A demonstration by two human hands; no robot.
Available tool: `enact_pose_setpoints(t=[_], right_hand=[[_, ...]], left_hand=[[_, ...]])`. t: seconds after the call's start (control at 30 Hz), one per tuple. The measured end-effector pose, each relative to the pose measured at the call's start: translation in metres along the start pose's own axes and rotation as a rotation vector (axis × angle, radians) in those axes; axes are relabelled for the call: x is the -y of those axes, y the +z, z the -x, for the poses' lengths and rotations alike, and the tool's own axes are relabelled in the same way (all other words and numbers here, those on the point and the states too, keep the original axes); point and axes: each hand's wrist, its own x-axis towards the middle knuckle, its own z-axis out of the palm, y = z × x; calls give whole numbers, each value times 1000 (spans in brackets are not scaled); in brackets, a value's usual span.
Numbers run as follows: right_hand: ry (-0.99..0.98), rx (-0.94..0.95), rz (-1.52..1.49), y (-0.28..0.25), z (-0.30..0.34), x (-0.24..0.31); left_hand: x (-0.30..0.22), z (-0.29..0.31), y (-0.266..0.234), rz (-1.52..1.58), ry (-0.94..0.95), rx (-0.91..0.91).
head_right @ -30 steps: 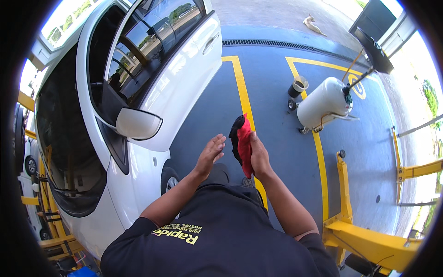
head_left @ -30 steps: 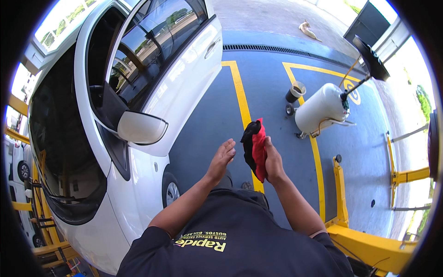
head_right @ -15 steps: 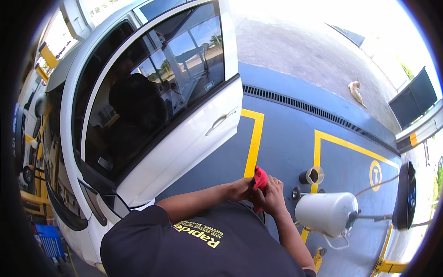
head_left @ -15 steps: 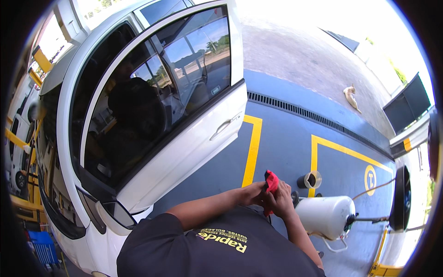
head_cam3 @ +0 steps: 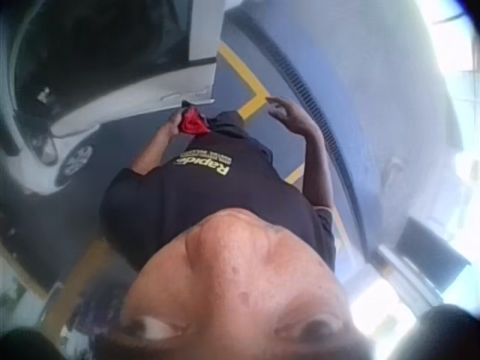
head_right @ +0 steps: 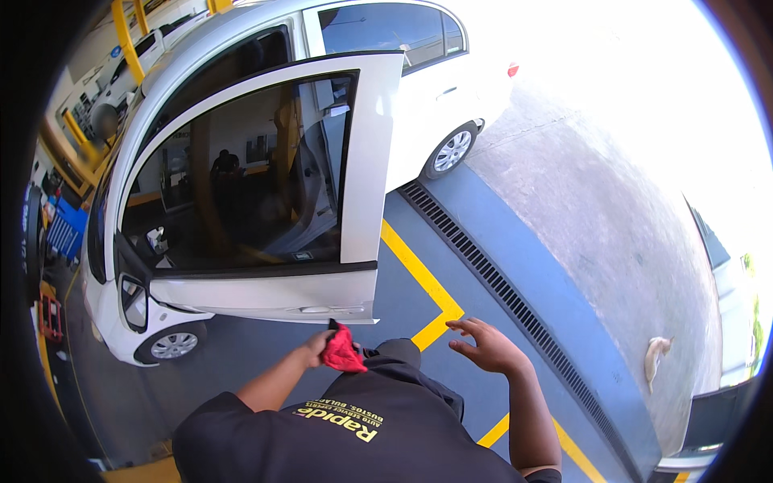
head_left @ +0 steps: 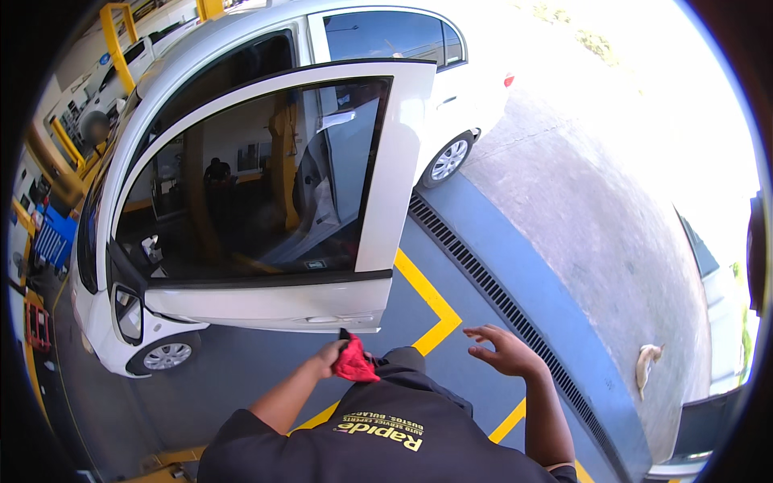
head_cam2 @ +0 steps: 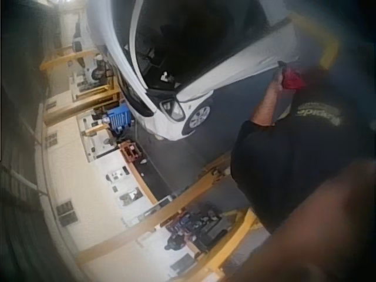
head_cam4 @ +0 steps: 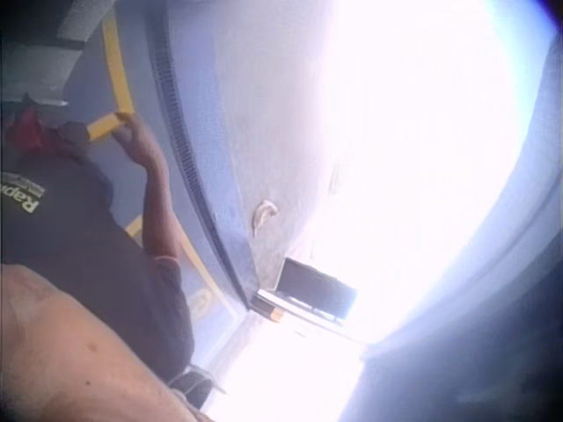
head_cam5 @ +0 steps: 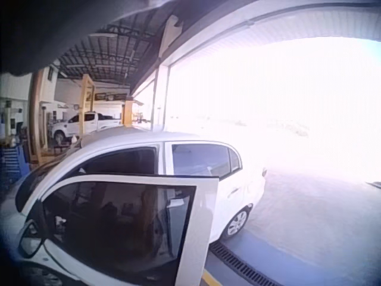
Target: The person opens the car hood, removes the cap of the windshield washer fluid reservoir, and pours fluid from a white plastic bottle into the reservoir. After refilling, the person replaces the cap, closes the hood, and starts the car to operate the windshield wipers.
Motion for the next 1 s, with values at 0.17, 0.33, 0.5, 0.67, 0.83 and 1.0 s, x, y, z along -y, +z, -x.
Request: enact_pose_setpoints(t=[0.17,0.33,0.5,0.67,0.83,1.0], right_hand=[[-76,95,28,-128,-104,-79],[-67,260,115,-197,-203,-175],[32,399,49,-258,-290,-242],[-88,632,295,-287,-423,-233],[-507,568,504,-301,-532,-153],[-530,691,344,-261,-569,-89]], left_hand=[[-4,-27,-70,550,571,-541],[-25,-94,-22,828,868,-1006],[-41,-114,34,738,930,-1608],[-37,-107,38,783,750,-1713],[11,-132,60,621,672,-1984],[74,-234,172,1242,770,-1527]])
